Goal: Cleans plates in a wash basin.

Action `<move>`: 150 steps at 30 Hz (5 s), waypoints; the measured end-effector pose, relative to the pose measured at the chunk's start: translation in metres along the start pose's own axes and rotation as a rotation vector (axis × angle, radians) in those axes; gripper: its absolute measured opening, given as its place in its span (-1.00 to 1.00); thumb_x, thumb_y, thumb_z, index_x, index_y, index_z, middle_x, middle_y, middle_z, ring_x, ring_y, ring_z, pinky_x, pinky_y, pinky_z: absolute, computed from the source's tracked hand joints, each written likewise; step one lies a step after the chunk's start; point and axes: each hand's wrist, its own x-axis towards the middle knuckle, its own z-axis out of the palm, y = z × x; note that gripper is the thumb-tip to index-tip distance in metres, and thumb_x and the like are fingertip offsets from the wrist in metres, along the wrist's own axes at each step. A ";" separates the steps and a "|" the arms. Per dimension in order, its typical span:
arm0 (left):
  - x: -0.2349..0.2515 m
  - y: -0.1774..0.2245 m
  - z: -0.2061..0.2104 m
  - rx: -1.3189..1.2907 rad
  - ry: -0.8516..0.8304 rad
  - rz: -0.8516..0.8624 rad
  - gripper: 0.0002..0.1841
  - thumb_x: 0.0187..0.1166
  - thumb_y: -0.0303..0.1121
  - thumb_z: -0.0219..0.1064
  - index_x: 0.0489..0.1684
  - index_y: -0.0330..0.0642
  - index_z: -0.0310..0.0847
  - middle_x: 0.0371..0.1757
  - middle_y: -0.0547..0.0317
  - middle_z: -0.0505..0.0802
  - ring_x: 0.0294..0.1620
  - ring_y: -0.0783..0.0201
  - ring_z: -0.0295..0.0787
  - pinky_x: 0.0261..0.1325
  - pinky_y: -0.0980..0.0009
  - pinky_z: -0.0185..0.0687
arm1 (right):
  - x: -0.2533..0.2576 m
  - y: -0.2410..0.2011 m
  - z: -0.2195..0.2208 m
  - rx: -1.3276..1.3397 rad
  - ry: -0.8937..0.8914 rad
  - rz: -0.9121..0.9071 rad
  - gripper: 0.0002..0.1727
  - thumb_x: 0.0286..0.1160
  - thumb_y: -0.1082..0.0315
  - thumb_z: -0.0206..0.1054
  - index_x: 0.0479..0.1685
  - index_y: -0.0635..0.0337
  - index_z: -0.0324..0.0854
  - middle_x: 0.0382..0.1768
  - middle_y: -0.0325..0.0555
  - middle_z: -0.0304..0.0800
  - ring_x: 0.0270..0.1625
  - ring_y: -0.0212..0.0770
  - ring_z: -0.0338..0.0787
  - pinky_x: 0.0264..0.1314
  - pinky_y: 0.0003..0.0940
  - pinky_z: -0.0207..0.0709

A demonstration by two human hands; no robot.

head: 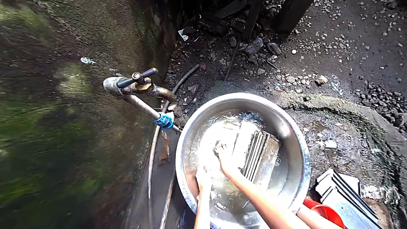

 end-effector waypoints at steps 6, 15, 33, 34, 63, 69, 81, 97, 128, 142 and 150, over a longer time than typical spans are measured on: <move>-0.016 -0.006 -0.010 -0.270 0.038 -0.089 -0.59 0.86 -0.29 0.05 0.30 -0.51 0.61 0.27 -0.41 0.75 0.39 -0.19 0.66 0.55 -0.05 0.39 | -0.096 -0.011 0.040 0.153 -0.153 -0.211 -0.42 0.73 0.52 0.00 0.76 0.23 0.29 0.80 0.04 0.26 0.88 0.03 0.14 0.87 -0.04 0.05; 0.000 -0.005 -0.004 -0.983 0.007 -0.091 -0.53 0.94 -0.24 -0.21 0.34 -0.49 0.45 0.07 -0.09 0.64 -0.01 0.26 0.54 0.16 0.33 0.47 | -0.036 -0.006 -0.001 0.369 0.016 -0.275 -0.42 0.57 0.71 -0.06 0.55 0.28 0.56 0.58 0.13 0.58 0.70 0.05 0.49 0.78 -0.02 0.24; -0.019 0.008 0.015 -1.310 -0.177 -0.251 -0.19 0.84 0.16 -0.62 0.67 -0.31 0.20 0.43 -0.20 0.60 0.21 0.13 0.63 0.21 0.26 0.55 | 0.040 -0.013 -0.034 0.128 0.271 0.228 -0.44 0.84 0.31 -0.06 0.79 0.22 0.23 0.65 0.22 0.44 0.69 0.16 0.45 0.70 0.07 0.29; -0.018 0.008 0.015 -1.328 -0.209 -0.241 -0.16 0.83 0.17 -0.65 0.71 -0.34 0.14 0.55 -0.26 0.52 0.38 0.06 0.57 0.39 0.19 0.49 | 0.051 -0.013 -0.041 0.124 0.253 0.236 -0.44 0.85 0.32 -0.08 0.81 0.22 0.19 0.64 0.24 0.45 0.68 0.17 0.46 0.70 0.05 0.30; -0.013 0.038 0.007 -1.269 -0.189 0.026 -0.38 0.92 -0.08 -0.50 0.86 -0.22 -0.08 0.80 -0.03 0.27 0.75 0.26 0.21 0.74 0.29 0.13 | 0.034 -0.058 -0.029 0.502 0.219 -0.310 -0.49 0.73 0.39 0.07 0.62 0.36 0.45 0.71 0.20 0.38 0.80 0.03 0.32 0.86 -0.11 0.06; -0.007 0.047 0.005 -1.295 -0.021 -0.080 -0.27 0.87 0.04 -0.65 0.79 -0.26 0.02 0.71 -0.13 0.36 0.65 0.21 0.34 0.65 0.25 0.25 | -0.042 -0.036 0.009 0.434 0.312 -0.288 -0.56 0.60 0.56 0.13 0.41 0.34 0.68 0.49 0.19 0.67 0.59 0.16 0.61 0.73 0.08 0.31; -0.001 0.037 -0.013 -1.206 -0.215 -0.008 -0.14 0.78 0.16 -0.77 0.86 -0.24 -0.02 0.84 -0.03 0.25 0.83 0.21 0.14 0.80 0.21 0.05 | 0.009 -0.062 -0.004 0.355 0.294 -0.197 -0.48 0.78 0.39 -0.01 0.67 0.32 0.40 0.72 0.16 0.36 0.79 0.05 0.34 0.87 -0.06 0.05; 0.014 -0.003 0.018 -1.008 -0.109 0.176 -0.25 0.53 -0.82 -0.05 0.83 -0.47 -0.19 0.81 -0.34 0.17 0.76 0.10 0.22 0.75 0.29 0.14 | 0.003 -0.015 0.010 0.096 0.077 -0.380 -0.41 0.57 0.64 0.04 0.57 0.12 0.59 0.64 -0.01 0.53 0.76 0.03 0.40 0.83 -0.02 0.15; 0.007 0.008 -0.010 -1.015 -0.115 0.105 -0.47 0.88 -0.47 -0.23 0.84 -0.38 -0.08 0.82 -0.23 0.22 0.74 0.16 0.26 0.71 0.31 0.16 | -0.077 -0.030 0.043 0.363 0.155 -0.254 -0.38 0.54 0.67 0.06 0.68 0.37 0.37 0.65 0.23 0.47 0.70 0.15 0.48 0.75 0.02 0.29; 0.018 -0.004 0.006 -1.048 -0.122 0.196 -0.43 0.82 -0.52 -0.26 0.86 -0.36 -0.16 0.83 -0.23 0.17 0.76 0.17 0.23 0.74 0.31 0.15 | -0.018 -0.040 0.013 0.040 0.181 -0.159 -0.48 0.68 0.34 0.10 0.60 -0.16 0.59 0.46 -0.14 0.74 0.44 -0.04 0.76 0.51 0.04 0.56; 0.013 -0.003 0.012 -0.850 -0.065 0.128 -0.40 0.73 -0.64 -0.01 0.79 -0.51 -0.03 0.76 -0.43 0.25 0.75 -0.02 0.27 0.76 0.23 0.17 | 0.056 -0.039 -0.010 0.040 -0.041 -0.196 -0.56 0.71 0.45 0.03 0.39 0.10 0.72 0.48 -0.04 0.70 0.61 -0.05 0.57 0.71 -0.09 0.32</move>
